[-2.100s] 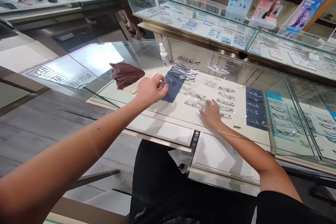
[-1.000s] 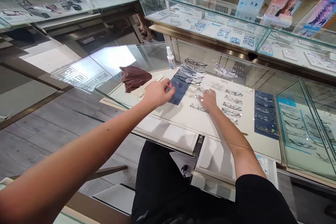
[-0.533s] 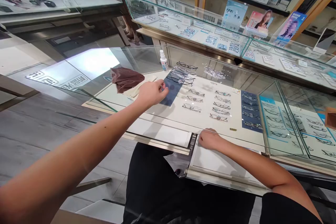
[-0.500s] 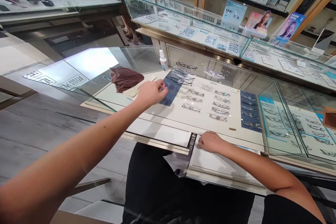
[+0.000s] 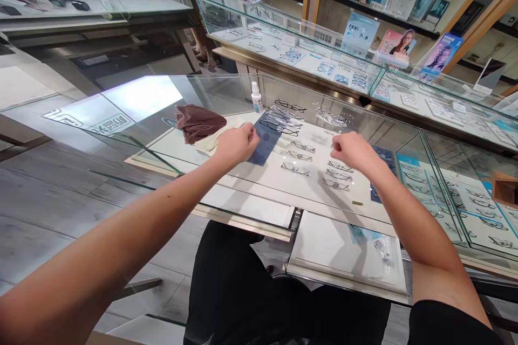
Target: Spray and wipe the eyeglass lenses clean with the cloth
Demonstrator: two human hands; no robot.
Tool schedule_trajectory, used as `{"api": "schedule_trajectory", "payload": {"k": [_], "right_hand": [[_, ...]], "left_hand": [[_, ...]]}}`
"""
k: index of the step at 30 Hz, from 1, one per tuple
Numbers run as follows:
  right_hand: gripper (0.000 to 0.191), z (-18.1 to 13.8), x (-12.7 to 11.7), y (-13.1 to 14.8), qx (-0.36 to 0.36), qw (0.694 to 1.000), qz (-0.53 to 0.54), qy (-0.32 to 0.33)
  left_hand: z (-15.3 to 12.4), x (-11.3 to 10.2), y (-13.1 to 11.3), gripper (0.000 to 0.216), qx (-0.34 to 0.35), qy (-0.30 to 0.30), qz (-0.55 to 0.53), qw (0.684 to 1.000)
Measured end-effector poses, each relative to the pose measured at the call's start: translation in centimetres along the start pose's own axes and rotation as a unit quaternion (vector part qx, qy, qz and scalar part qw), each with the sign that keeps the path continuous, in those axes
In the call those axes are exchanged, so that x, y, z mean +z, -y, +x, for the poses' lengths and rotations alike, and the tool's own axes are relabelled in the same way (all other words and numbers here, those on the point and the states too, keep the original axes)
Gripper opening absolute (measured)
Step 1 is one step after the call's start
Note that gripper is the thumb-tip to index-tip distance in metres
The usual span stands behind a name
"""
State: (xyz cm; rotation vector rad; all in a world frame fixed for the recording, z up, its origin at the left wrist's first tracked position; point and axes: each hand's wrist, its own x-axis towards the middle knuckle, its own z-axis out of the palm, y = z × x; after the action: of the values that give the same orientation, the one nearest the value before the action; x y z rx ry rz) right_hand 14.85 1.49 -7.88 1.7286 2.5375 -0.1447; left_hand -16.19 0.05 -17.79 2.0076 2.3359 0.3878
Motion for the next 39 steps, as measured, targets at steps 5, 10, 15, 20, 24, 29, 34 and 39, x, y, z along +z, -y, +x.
{"api": "schedule_trajectory", "payload": {"k": [5,10,15,20,24,29,34,39], "right_hand": [[0.024,9.7,2.4,-3.3,0.046,0.991,-0.024,-0.120],[0.030,14.7,4.3,-5.1,0.006,0.988,-0.047,-0.147],[0.022,16.8,5.5,-5.1,0.020,0.989,-0.058,-0.136],[0.027,16.5,5.6,-4.3,0.028,0.986,-0.054,-0.152],[0.027,14.2,4.6,-3.2,0.030,0.986,-0.031,-0.161],[0.015,5.2,3.1,-0.3,-0.045,0.979,0.060,-0.188],[0.014,-8.9,3.1,3.4,-0.239,0.947,0.195,-0.094],[0.017,-15.7,7.2,4.3,-0.218,0.951,0.201,0.082]], "left_hand": [[0.0,-0.2,-0.3,0.032,-0.008,0.006,0.009,1.000],[0.0,-0.3,-0.4,0.037,-0.011,0.014,0.018,1.000],[0.0,-0.1,-0.5,0.039,-0.011,0.026,0.023,0.999],[0.3,0.3,-0.4,0.038,-0.014,0.029,0.018,0.999],[0.5,0.4,-0.3,0.037,-0.011,0.021,0.015,1.000],[0.7,0.5,-0.3,0.031,-0.012,0.013,-0.006,1.000],[0.9,0.4,0.0,0.025,-0.006,-0.010,-0.009,1.000],[0.7,0.1,0.3,0.018,0.032,-0.064,-0.026,0.997]]}}
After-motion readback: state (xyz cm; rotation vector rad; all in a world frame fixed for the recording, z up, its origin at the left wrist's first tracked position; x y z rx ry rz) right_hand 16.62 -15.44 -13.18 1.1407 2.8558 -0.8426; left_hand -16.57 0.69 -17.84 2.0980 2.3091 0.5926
